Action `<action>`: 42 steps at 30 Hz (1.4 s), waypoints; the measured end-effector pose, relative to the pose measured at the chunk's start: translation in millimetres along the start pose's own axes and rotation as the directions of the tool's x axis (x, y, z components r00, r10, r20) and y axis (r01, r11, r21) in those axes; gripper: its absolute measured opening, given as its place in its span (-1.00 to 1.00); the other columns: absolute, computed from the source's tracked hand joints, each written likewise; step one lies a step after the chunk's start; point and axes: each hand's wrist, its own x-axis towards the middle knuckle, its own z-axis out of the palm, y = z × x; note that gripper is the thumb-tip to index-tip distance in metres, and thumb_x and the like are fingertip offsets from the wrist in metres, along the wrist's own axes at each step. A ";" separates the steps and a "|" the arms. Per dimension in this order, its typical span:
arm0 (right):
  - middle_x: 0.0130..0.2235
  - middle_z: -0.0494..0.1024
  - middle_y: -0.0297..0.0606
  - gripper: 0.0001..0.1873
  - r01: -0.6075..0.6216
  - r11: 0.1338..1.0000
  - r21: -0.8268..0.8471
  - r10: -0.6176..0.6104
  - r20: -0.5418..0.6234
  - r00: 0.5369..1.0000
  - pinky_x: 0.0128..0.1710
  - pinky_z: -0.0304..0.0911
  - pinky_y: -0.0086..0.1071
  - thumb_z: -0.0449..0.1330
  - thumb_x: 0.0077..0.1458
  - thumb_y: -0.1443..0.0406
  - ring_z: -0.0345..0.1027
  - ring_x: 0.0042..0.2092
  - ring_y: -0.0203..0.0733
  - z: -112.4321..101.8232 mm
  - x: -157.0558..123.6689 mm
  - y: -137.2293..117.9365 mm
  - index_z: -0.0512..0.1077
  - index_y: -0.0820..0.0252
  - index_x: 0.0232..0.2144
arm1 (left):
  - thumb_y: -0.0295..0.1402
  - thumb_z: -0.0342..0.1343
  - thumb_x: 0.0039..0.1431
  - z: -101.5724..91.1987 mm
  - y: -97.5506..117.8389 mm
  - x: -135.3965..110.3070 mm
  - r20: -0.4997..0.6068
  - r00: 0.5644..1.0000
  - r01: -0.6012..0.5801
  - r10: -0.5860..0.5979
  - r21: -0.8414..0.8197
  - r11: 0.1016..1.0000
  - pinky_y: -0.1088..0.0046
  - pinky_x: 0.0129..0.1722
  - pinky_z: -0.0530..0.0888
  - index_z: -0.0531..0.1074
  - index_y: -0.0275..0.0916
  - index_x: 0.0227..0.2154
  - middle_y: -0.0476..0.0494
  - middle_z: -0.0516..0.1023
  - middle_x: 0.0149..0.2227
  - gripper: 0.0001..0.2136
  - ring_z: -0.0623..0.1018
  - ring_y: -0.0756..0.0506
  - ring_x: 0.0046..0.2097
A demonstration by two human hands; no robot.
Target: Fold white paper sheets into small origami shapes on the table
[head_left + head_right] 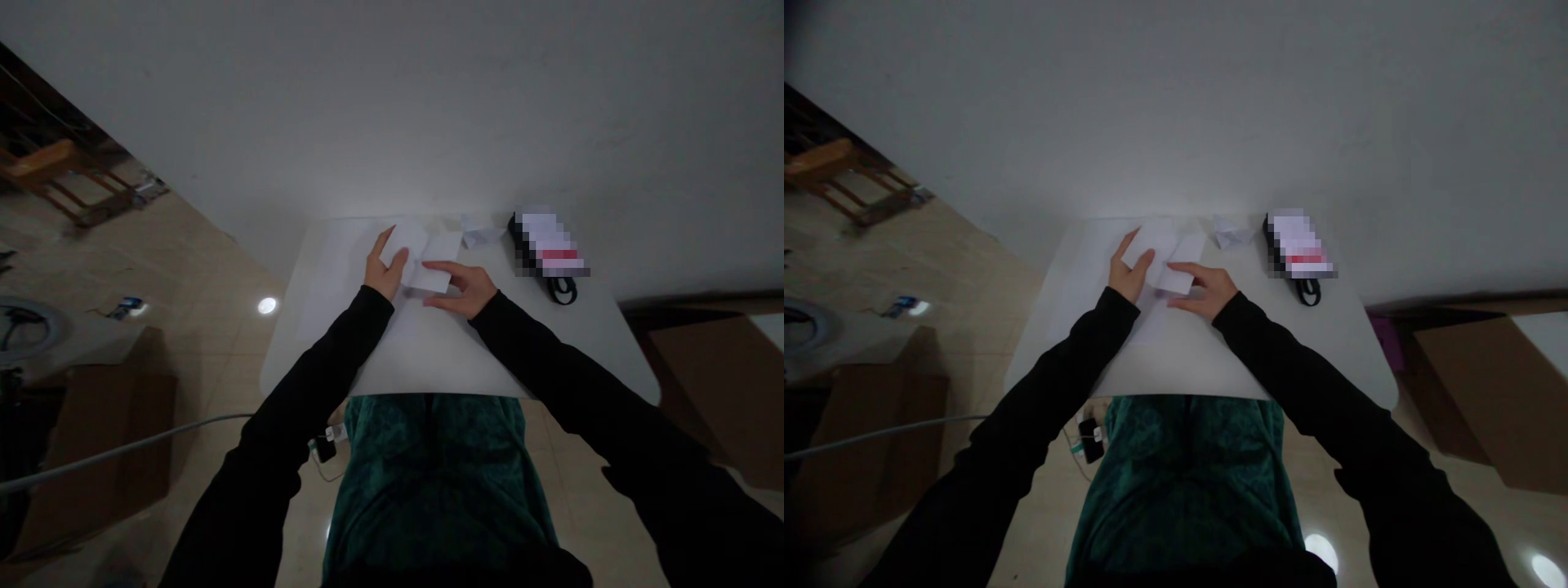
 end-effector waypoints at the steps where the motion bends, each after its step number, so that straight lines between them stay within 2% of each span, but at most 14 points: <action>1: 0.03 0.56 -0.16 -0.37 0.012 1.000 -0.002 -0.012 0.055 0.998 0.00 0.42 -0.15 0.40 -0.14 0.08 0.48 -0.03 -0.08 -4.9 -3.4 5.4 0.48 0.10 0.01 | -0.21 0.12 0.20 -3.4 -0.7 0.3 -0.006 1.000 0.029 -0.029 0.011 1.000 0.22 0.07 0.45 0.31 -0.18 0.07 -0.25 0.49 0.07 -0.60 0.51 -0.16 0.07; 4: -0.03 0.57 -0.19 -0.64 0.055 0.996 -0.070 -0.046 0.129 0.991 -0.03 0.42 -0.14 0.21 0.10 0.16 0.46 -0.03 -0.08 -20.1 -14.3 18.8 0.51 0.05 -0.04 | -0.32 0.18 0.12 -10.9 -1.1 -4.3 0.028 0.994 0.107 -0.107 0.020 0.994 0.42 -0.25 0.52 0.24 -0.17 0.14 -0.14 0.60 -0.19 -0.49 0.58 -0.04 -0.26; 7: -0.15 0.53 -0.14 -0.71 0.130 0.917 -0.378 -0.101 0.096 0.990 -0.10 0.36 -0.02 0.11 0.13 0.29 0.40 -0.11 0.00 -30.9 -23.3 21.0 0.59 0.02 -0.17 | -0.33 0.14 0.15 -15.1 -1.2 -11.4 0.120 0.985 0.119 -0.123 0.039 0.992 0.52 -0.42 0.45 0.33 -0.18 0.07 -0.01 0.58 -0.40 -0.59 0.51 0.02 -0.46; 10: -0.09 0.45 -0.07 -0.77 0.058 0.745 -0.665 -0.115 -0.042 0.992 -0.08 0.21 0.14 0.21 0.04 0.33 0.26 -0.05 0.15 -34.9 -29.8 11.3 0.62 -0.01 -0.28 | -0.34 0.05 0.22 -16.5 -0.8 -14.9 0.204 0.979 -0.001 -0.028 0.142 0.990 0.49 -0.37 0.44 0.51 -0.21 -0.25 -0.05 0.60 -0.36 -0.84 0.51 0.02 -0.43; 13: 0.18 0.34 -0.14 -0.79 0.053 0.675 -0.736 -0.133 -0.051 0.990 0.04 0.05 0.20 0.30 0.00 0.30 0.06 0.18 0.32 -36.1 -33.4 -0.8 0.60 -0.02 -0.25 | -0.41 -0.01 0.25 -17.5 1.9 -14.7 0.250 0.965 -0.137 0.078 0.227 0.964 0.43 -0.26 0.47 0.54 -0.20 -0.31 -0.09 0.61 -0.30 -0.80 0.54 -0.02 -0.32; 17: 0.26 0.32 -0.20 -0.85 0.165 0.696 -0.698 -0.148 0.086 0.985 0.10 -0.05 0.20 0.30 0.04 0.24 -0.06 0.32 0.35 -38.6 -32.6 2.9 0.60 -0.04 -0.27 | -0.47 -0.09 0.28 -19.8 4.9 -13.5 0.269 0.949 -0.232 0.163 0.251 0.940 0.37 -0.16 0.47 0.54 -0.18 -0.27 -0.13 0.58 -0.25 -0.73 0.56 -0.06 -0.20; 20: 0.10 0.52 -0.15 -0.84 0.349 0.802 -0.485 -0.232 0.287 0.930 0.07 0.08 0.11 0.22 0.15 0.23 0.28 0.20 0.14 -40.4 -28.5 22.1 0.60 -0.04 -0.24 | -0.47 -0.07 0.26 -20.8 4.9 -13.9 0.270 0.949 -0.238 0.161 0.286 0.928 0.32 -0.15 0.48 0.54 -0.17 -0.27 -0.17 0.56 -0.16 -0.75 0.53 -0.08 -0.16; 23: -0.02 0.61 -0.16 -0.79 0.354 0.913 -0.205 -0.267 0.356 0.895 0.00 0.32 -0.06 0.19 0.18 0.21 0.48 0.05 -0.06 -42.9 -23.6 37.9 0.58 0.02 -0.17 | -0.41 0.09 0.18 -21.6 5.2 -15.7 0.229 0.957 -0.261 0.181 0.394 0.881 0.18 -0.04 0.45 0.55 -0.13 -0.32 -0.19 0.45 0.08 -0.87 0.45 -0.17 0.01; 25: -0.04 0.62 -0.20 -0.80 0.276 0.956 -0.105 -0.226 0.342 0.912 0.01 0.39 -0.12 0.26 0.11 0.18 0.49 0.04 -0.11 -45.7 -21.0 40.3 0.59 0.02 -0.20 | -0.35 0.15 0.18 -22.9 5.6 -18.1 0.310 0.926 -0.330 0.214 0.394 0.858 0.15 -0.01 0.43 0.55 -0.13 -0.36 -0.17 0.45 0.09 -0.91 0.43 -0.18 0.02; 28: -0.10 0.65 -0.28 -0.83 0.156 0.987 -0.040 -0.135 0.333 0.933 0.03 0.43 -0.15 0.34 0.01 0.16 0.51 0.01 -0.13 -50.7 -18.6 35.1 0.61 -0.01 -0.28 | -0.27 0.11 0.24 -25.5 5.2 -23.1 0.542 0.798 -0.410 0.262 0.171 0.896 0.32 -0.12 0.49 0.54 -0.16 -0.40 -0.16 0.55 -0.11 -0.83 0.52 -0.06 -0.16; 30: -0.14 0.66 -0.29 -0.85 0.097 0.995 -0.006 -0.090 0.321 0.943 0.02 0.43 -0.15 0.32 0.03 0.14 0.53 -0.02 -0.12 -52.2 -17.7 30.3 0.62 -0.01 -0.33 | -0.23 0.14 0.23 -26.8 4.3 -26.5 0.585 0.757 -0.390 0.291 0.048 0.919 0.43 -0.20 0.51 0.54 -0.19 -0.42 -0.16 0.56 -0.19 -0.81 0.55 -0.02 -0.24; 35: -0.25 0.63 -0.22 -0.80 0.093 0.991 -0.091 -0.080 0.144 0.986 -0.11 0.44 -0.15 0.24 0.11 0.15 0.53 -0.20 -0.13 -44.3 -17.1 23.6 0.61 0.06 -0.44 | -0.28 0.23 0.15 -28.0 5.2 -31.0 0.546 0.746 -0.432 0.381 -0.039 0.901 0.44 -0.24 0.52 0.59 -0.17 -0.41 -0.13 0.60 -0.31 -0.89 0.57 -0.02 -0.27; 39: -0.32 0.49 -0.22 -0.76 0.046 0.958 -0.282 -0.051 -0.012 0.999 -0.23 0.38 -0.18 0.23 0.10 0.14 0.41 -0.28 -0.16 -32.9 -16.6 22.7 0.57 0.10 -0.51 | -0.29 0.24 0.13 -26.7 12.6 -34.4 0.558 0.785 -0.331 0.269 0.012 0.943 0.36 -0.18 0.52 0.62 -0.14 -0.38 -0.14 0.62 -0.26 -0.92 0.57 -0.05 -0.23; 42: -0.34 0.38 -0.19 -0.74 0.011 0.914 -0.406 -0.043 -0.070 0.997 -0.26 0.33 -0.16 0.22 0.11 0.15 0.32 -0.28 -0.13 -25.2 -14.9 24.5 0.56 0.15 -0.51 | -0.29 0.21 0.16 -22.1 18.1 -36.4 0.554 0.821 -0.182 0.139 0.023 0.983 0.37 -0.17 0.53 0.61 -0.17 -0.39 -0.16 0.61 -0.22 -0.88 0.58 -0.05 -0.20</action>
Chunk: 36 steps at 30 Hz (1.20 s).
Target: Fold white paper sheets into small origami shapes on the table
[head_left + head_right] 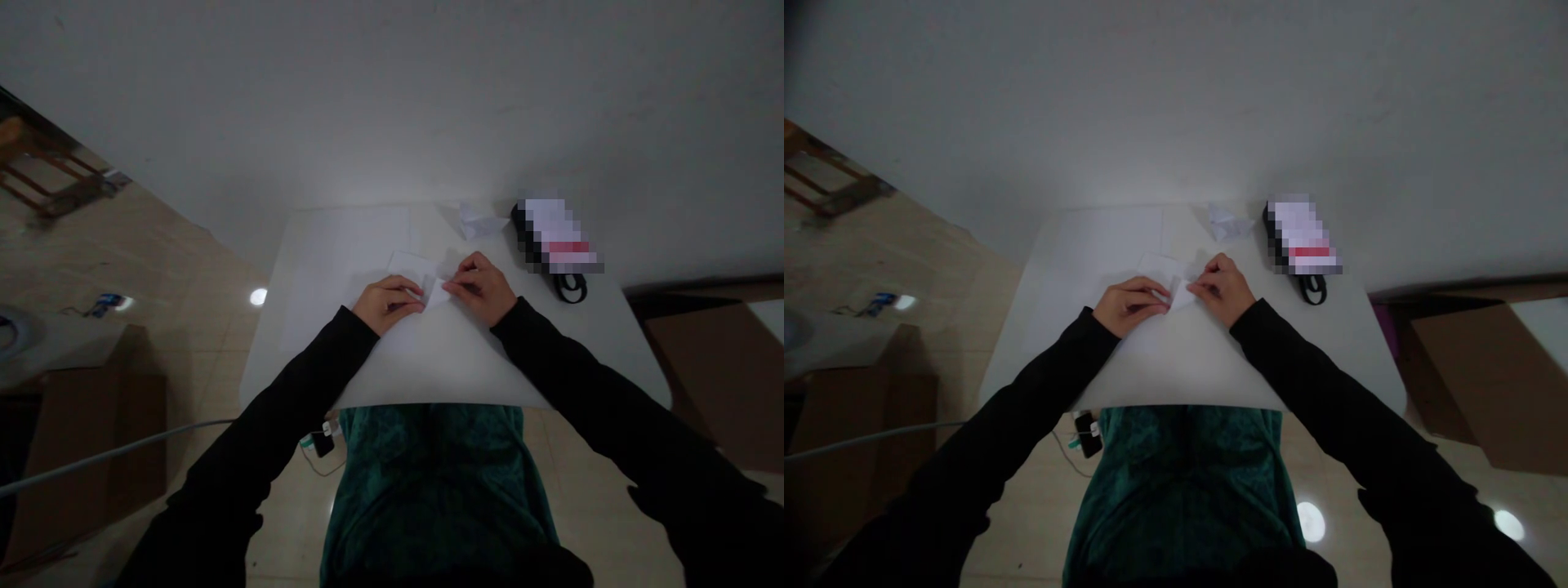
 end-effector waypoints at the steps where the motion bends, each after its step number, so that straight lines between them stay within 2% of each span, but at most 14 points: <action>1: -0.34 0.35 -0.17 -0.73 -0.007 0.999 -0.047 0.006 -0.016 1.000 -0.24 0.32 -0.14 0.22 0.11 0.15 0.30 -0.26 -0.11 2.7 0.6 -0.1 0.56 0.16 -0.51 | -0.29 0.22 0.15 1.5 1.2 0.9 -0.010 0.999 0.048 -0.049 -0.030 0.998 0.40 -0.21 0.53 0.61 -0.19 -0.41 -0.16 0.61 -0.22 -0.87 0.58 -0.04 -0.23; 5: -0.35 0.34 -0.14 -0.73 -0.032 0.978 -0.205 0.030 -0.011 0.999 -0.14 0.24 -0.07 0.19 0.15 0.17 0.23 -0.21 -0.04 12.1 5.0 -0.7 0.54 0.15 -0.52 | -0.29 0.32 0.02 5.2 1.6 3.8 -0.071 0.982 0.169 -0.176 -0.091 0.981 0.51 -0.43 0.48 0.57 -0.27 -0.40 -0.13 0.57 -0.28 -0.85 0.48 0.07 -0.45; 9: -0.39 0.37 -0.14 -0.76 -0.127 0.948 -0.293 0.156 0.077 0.985 -0.14 0.21 -0.10 0.20 0.13 0.20 0.24 -0.22 -0.02 13.7 11.6 -4.5 0.50 0.19 -0.51 | -0.32 0.38 -0.06 7.4 0.4 2.9 -0.123 0.973 0.185 -0.193 -0.071 0.980 0.52 -0.44 0.48 0.55 -0.32 -0.35 -0.16 0.50 -0.21 -0.77 0.43 0.12 -0.48; 12: -0.37 0.40 -0.12 -0.79 -0.206 0.921 -0.330 0.256 0.113 0.960 -0.15 0.18 -0.14 0.19 0.12 0.23 0.25 -0.22 -0.03 10.1 16.1 -11.3 0.49 0.21 -0.49 | -0.31 0.36 -0.03 10.1 2.6 1.0 -0.141 0.971 0.194 -0.195 -0.018 0.981 0.51 -0.45 0.49 0.56 -0.34 -0.35 -0.23 0.46 -0.11 -0.78 0.41 0.15 -0.50; 15: -0.32 0.45 -0.11 -0.78 -0.280 0.889 -0.362 0.337 0.106 0.935 -0.18 0.11 -0.16 0.16 0.15 0.21 0.25 -0.17 0.01 7.7 19.3 -20.4 0.49 0.19 -0.46 | -0.30 0.29 0.07 10.4 5.7 0.9 -0.104 0.986 0.137 -0.128 0.080 0.987 0.42 -0.36 0.51 0.60 -0.27 -0.35 -0.21 0.51 -0.12 -0.85 0.46 0.08 -0.43; 18: -0.26 0.49 -0.11 -0.77 -0.341 0.856 -0.389 0.401 0.082 0.912 -0.21 0.03 -0.17 0.16 0.15 0.18 0.22 -0.09 0.07 8.4 21.2 -27.5 0.49 0.18 -0.45 | -0.29 0.29 0.08 6.6 5.9 3.3 -0.076 0.997 0.043 -0.025 0.241 0.970 0.19 -0.11 0.50 0.62 -0.15 -0.39 -0.16 0.58 -0.09 -0.92 0.54 -0.11 -0.17; 20: -0.25 0.49 -0.11 -0.76 -0.352 0.846 -0.400 0.413 0.074 0.908 -0.22 -0.01 -0.18 0.16 0.15 0.17 0.21 -0.08 0.06 9.8 21.7 -29.4 0.49 0.18 -0.45 | -0.30 0.29 0.08 3.3 4.4 5.3 -0.050 0.999 -0.003 0.016 0.255 0.967 0.13 -0.04 0.46 0.62 -0.15 -0.39 -0.15 0.60 -0.06 -0.93 0.54 -0.16 -0.07; 23: -0.26 0.48 -0.12 -0.76 -0.359 0.839 -0.409 0.416 0.057 0.908 -0.24 -0.05 -0.20 0.15 0.15 0.17 0.20 -0.10 0.04 12.1 21.3 -29.0 0.48 0.19 -0.46 | -0.32 0.25 0.13 0.2 2.7 6.7 -0.006 0.999 -0.045 0.046 0.188 0.981 0.20 -0.05 0.48 0.60 -0.21 -0.37 -0.17 0.62 -0.09 -0.91 0.59 -0.11 -0.11; 27: -0.25 0.49 -0.13 -0.75 -0.359 0.835 -0.416 0.408 0.031 0.913 -0.23 -0.07 -0.20 0.15 0.14 0.18 0.20 -0.09 0.04 14.1 20.5 -27.7 0.47 0.19 -0.47 | -0.32 0.20 0.18 -1.1 3.2 5.4 0.017 0.998 -0.070 0.068 0.181 0.981 0.27 -0.06 0.50 0.58 -0.22 -0.29 -0.16 0.63 -0.08 -0.88 0.61 -0.08 -0.11; 33: -0.25 0.50 -0.15 -0.75 -0.376 0.831 -0.411 0.423 0.027 0.906 -0.21 -0.07 -0.18 0.18 0.14 0.17 0.23 -0.07 0.05 14.5 20.4 -28.2 0.47 0.19 -0.48 | -0.33 0.16 0.22 -0.6 -0.6 3.2 0.033 0.988 -0.155 0.151 0.195 0.968 0.27 -0.03 0.52 0.57 -0.22 -0.19 -0.20 0.60 -0.02 -0.84 0.60 -0.08 -0.05; 36: -0.25 0.50 -0.15 -0.75 -0.379 0.830 -0.410 0.424 0.021 0.906 -0.20 -0.06 -0.17 0.17 0.13 0.17 0.23 -0.07 0.04 14.7 20.4 -28.2 0.48 0.19 -0.48 | -0.36 0.15 0.23 1.5 -4.6 3.2 0.045 0.979 -0.202 0.197 0.191 0.961 0.28 -0.09 0.53 0.58 -0.23 -0.19 -0.20 0.60 -0.03 -0.84 0.58 -0.07 -0.10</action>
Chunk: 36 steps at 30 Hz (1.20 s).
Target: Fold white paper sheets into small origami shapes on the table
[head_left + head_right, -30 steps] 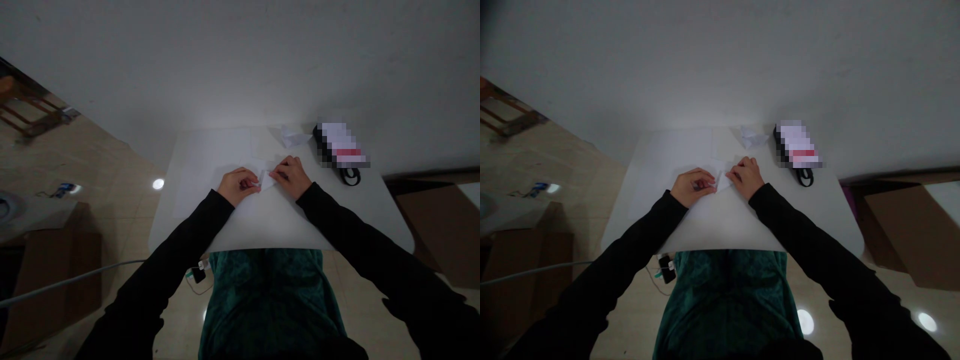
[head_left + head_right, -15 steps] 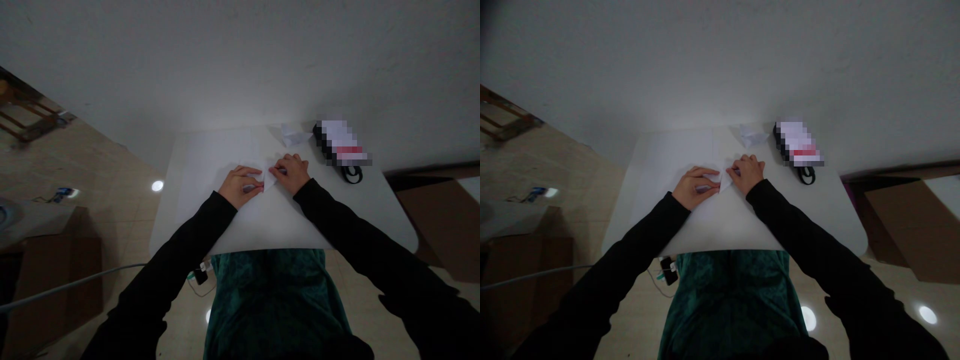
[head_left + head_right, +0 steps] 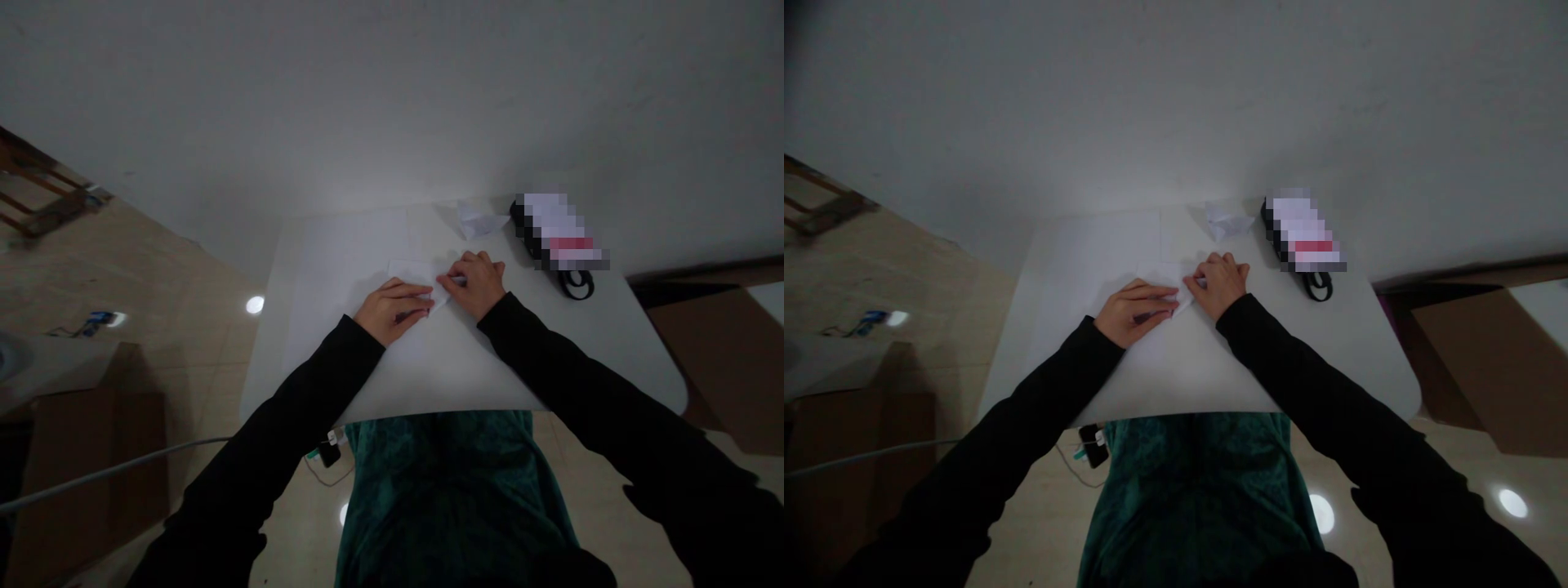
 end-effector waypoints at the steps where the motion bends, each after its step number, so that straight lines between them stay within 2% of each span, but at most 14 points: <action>1: -0.25 0.50 -0.15 -0.75 -0.003 1.000 -0.001 0.003 0.002 1.000 -0.20 -0.06 -0.17 0.17 0.13 0.16 0.22 -0.08 0.04 0.0 0.1 -0.1 0.48 0.18 -0.49 | -0.37 0.15 0.22 1.0 -1.0 -0.2 -0.001 1.000 0.000 0.000 0.000 1.000 0.27 -0.10 0.53 0.58 -0.23 -0.19 -0.19 0.61 -0.04 -0.84 0.57 -0.07 -0.12; 13: -0.25 0.49 -0.13 -0.76 -0.048 0.999 0.018 0.047 0.035 0.998 -0.13 -0.01 -0.10 0.19 0.09 0.15 0.22 -0.06 0.06 -2.8 1.4 -3.7 0.51 0.17 -0.48 | -0.39 0.13 0.23 0.8 1.8 3.3 -0.012 1.000 0.005 -0.005 -0.012 1.000 0.26 -0.11 0.51 0.58 -0.24 -0.21 -0.20 0.61 -0.07 -0.85 0.54 -0.06 -0.17; 20: -0.26 0.50 -0.11 -0.75 -0.033 0.998 0.044 0.032 0.023 0.999 -0.12 0.02 -0.07 0.18 0.09 0.15 0.24 -0.07 0.08 -2.6 2.0 -1.8 0.50 0.17 -0.50 | -0.38 0.15 0.22 1.2 0.7 4.5 -0.015 1.000 0.007 -0.007 -0.020 1.000 0.27 -0.14 0.52 0.59 -0.24 -0.23 -0.22 0.60 -0.07 -0.85 0.52 -0.07 -0.17; 31: -0.28 0.51 -0.11 -0.73 -0.014 0.998 0.060 0.015 -0.013 1.000 -0.14 0.00 -0.09 0.19 0.09 0.14 0.24 -0.09 0.07 0.8 3.6 1.1 0.49 0.16 -0.52 | -0.34 0.16 0.21 0.1 3.1 5.1 -0.002 0.997 0.073 -0.073 0.001 0.997 0.31 -0.15 0.53 0.61 -0.21 -0.26 -0.19 0.60 -0.08 -0.86 0.52 -0.05 -0.19; 36: -0.27 0.50 -0.11 -0.75 -0.030 0.999 0.042 0.029 0.016 0.999 -0.13 0.01 -0.09 0.20 0.10 0.14 0.22 -0.07 0.08 -1.0 3.6 -0.5 0.50 0.17 -0.51 | -0.34 0.17 0.20 1.0 3.5 4.7 -0.012 0.996 0.094 -0.094 -0.006 0.996 0.30 -0.13 0.52 0.61 -0.20 -0.26 -0.19 0.59 -0.09 -0.86 0.52 -0.05 -0.19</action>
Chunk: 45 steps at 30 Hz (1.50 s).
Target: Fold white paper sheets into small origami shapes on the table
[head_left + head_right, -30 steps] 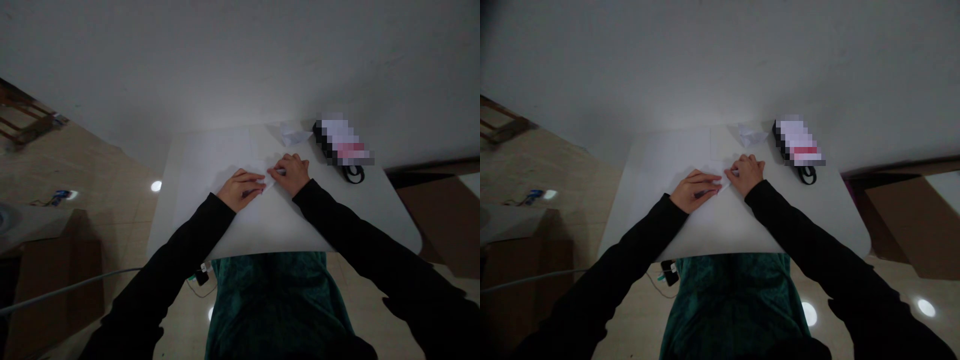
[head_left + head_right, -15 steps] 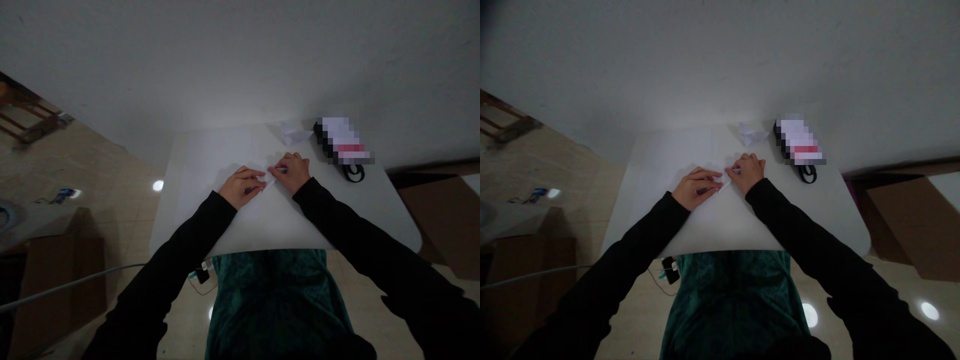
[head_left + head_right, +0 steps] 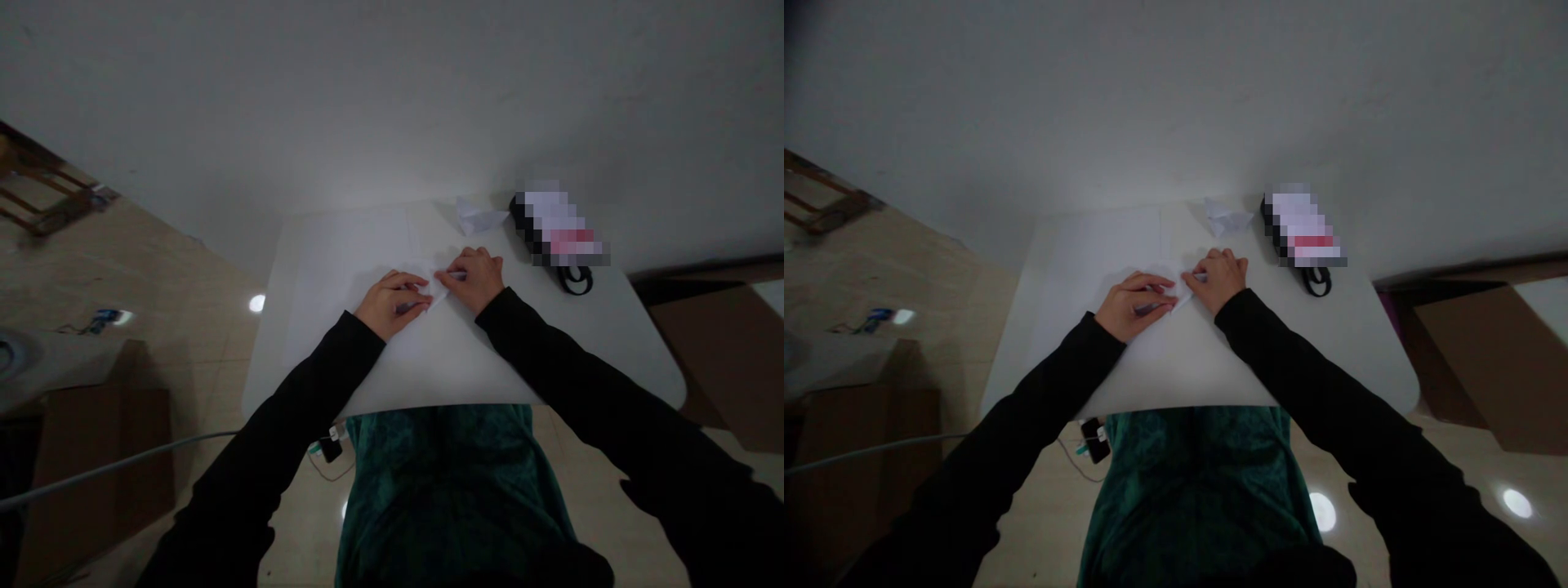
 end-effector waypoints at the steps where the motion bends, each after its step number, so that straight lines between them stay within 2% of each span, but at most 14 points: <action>1: -0.26 0.50 -0.12 -0.75 -0.001 1.000 -0.004 0.001 0.004 1.000 -0.13 0.01 -0.09 0.20 0.10 0.14 0.22 -0.07 0.08 -0.1 0.0 -0.2 0.50 0.17 -0.50 | -0.34 0.17 0.20 0.1 -0.2 0.0 -0.001 1.000 -0.002 0.002 -0.002 1.000 0.29 -0.13 0.52 0.61 -0.21 -0.26 -0.19 0.59 -0.10 -0.86 0.52 -0.05 -0.19; 18: -0.29 0.51 -0.11 -0.72 0.029 0.999 0.029 -0.027 -0.055 0.998 -0.14 0.00 -0.08 0.18 0.09 0.13 0.23 -0.10 0.08 4.3 0.5 2.4 0.49 0.15 -0.54 | -0.35 0.17 0.20 0.2 -0.4 0.2 -0.006 1.000 -0.006 0.006 -0.010 1.000 0.25 -0.11 0.52 0.60 -0.20 -0.27 -0.20 0.59 -0.09 -0.87 0.54 -0.05 -0.18; 23: -0.27 0.51 -0.12 -0.74 0.009 1.000 0.001 -0.009 -0.029 1.000 -0.15 0.01 -0.09 0.19 0.07 0.13 0.23 -0.08 0.09 1.2 0.0 -0.4 0.50 0.16 -0.52 | -0.36 0.16 0.20 0.7 -1.7 -0.1 -0.007 0.999 -0.039 0.039 -0.008 0.999 0.27 -0.12 0.51 0.59 -0.23 -0.25 -0.22 0.59 -0.06 -0.86 0.54 -0.06 -0.17; 26: -0.27 0.50 -0.12 -0.74 0.016 1.000 -0.014 -0.017 -0.020 1.000 -0.15 0.01 -0.08 0.18 0.09 0.13 0.24 -0.07 0.09 0.6 -0.8 -0.8 0.51 0.16 -0.50 | -0.38 0.14 0.22 -0.6 -0.9 1.1 0.028 0.998 -0.057 0.057 -0.010 0.998 0.21 -0.08 0.49 0.57 -0.25 -0.26 -0.25 0.58 -0.02 -0.87 0.55 -0.09 -0.13; 30: -0.27 0.48 -0.12 -0.72 0.025 0.999 -0.021 -0.026 -0.033 0.999 -0.15 0.00 -0.10 0.17 0.10 0.12 0.22 -0.08 0.09 3.9 -0.8 0.8 0.48 0.15 -0.52 | -0.37 0.12 0.23 -2.8 2.0 6.3 0.078 0.997 -0.016 0.017 -0.007 1.000 0.16 -0.03 0.46 0.54 -0.24 -0.31 -0.22 0.60 -0.05 -0.89 0.56 -0.11 -0.09; 35: -0.17 0.45 -0.11 -0.75 0.049 0.998 0.039 -0.042 -0.159 0.986 -0.16 0.03 -0.16 0.18 0.09 0.11 0.20 -0.06 0.07 0.4 -6.2 0.4 0.47 0.13 -0.26 | -0.32 0.15 0.22 -1.7 2.6 12.7 0.091 0.996 0.022 -0.020 -0.011 1.000 0.19 -0.06 0.45 0.51 -0.25 -0.40 -0.19 0.60 -0.15 -0.86 0.55 -0.11 -0.14; 38: -0.12 0.46 -0.10 -0.77 0.139 0.990 0.023 -0.130 -0.215 0.968 -0.14 0.03 -0.15 0.12 0.13 0.15 0.20 -0.02 0.08 -7.1 -20.2 1.0 0.48 0.13 -0.28 | -0.31 0.15 0.21 0.0 2.0 13.1 0.082 0.997 0.015 -0.012 -0.029 0.999 0.21 -0.07 0.44 0.49 -0.25 -0.41 -0.20 0.58 -0.16 -0.86 0.53 -0.10 -0.15; 41: -0.18 0.51 -0.14 -0.78 0.316 0.949 0.002 -0.311 -0.184 0.932 -0.11 0.02 -0.15 0.08 0.15 0.21 0.26 -0.07 0.01 -11.7 -39.6 5.8 0.50 0.14 -0.37 | -0.32 0.15 0.20 1.2 2.5 12.1 0.073 0.997 0.011 -0.009 -0.032 0.999 0.22 -0.07 0.44 0.49 -0.25 -0.41 -0.19 0.56 -0.17 -0.87 0.52 -0.10 -0.17; 45: -0.08 0.52 -0.16 -0.76 0.435 0.900 -0.010 -0.434 -0.092 0.896 -0.08 0.02 -0.15 0.05 0.12 0.28 0.31 -0.07 -0.04 -10.9 -57.1 14.5 0.51 0.12 -0.29 | -0.35 0.15 0.19 1.8 3.2 11.5 0.077 0.997 0.010 -0.009 -0.021 1.000 0.23 -0.07 0.44 0.49 -0.24 -0.42 -0.18 0.56 -0.16 -0.89 0.51 -0.09 -0.16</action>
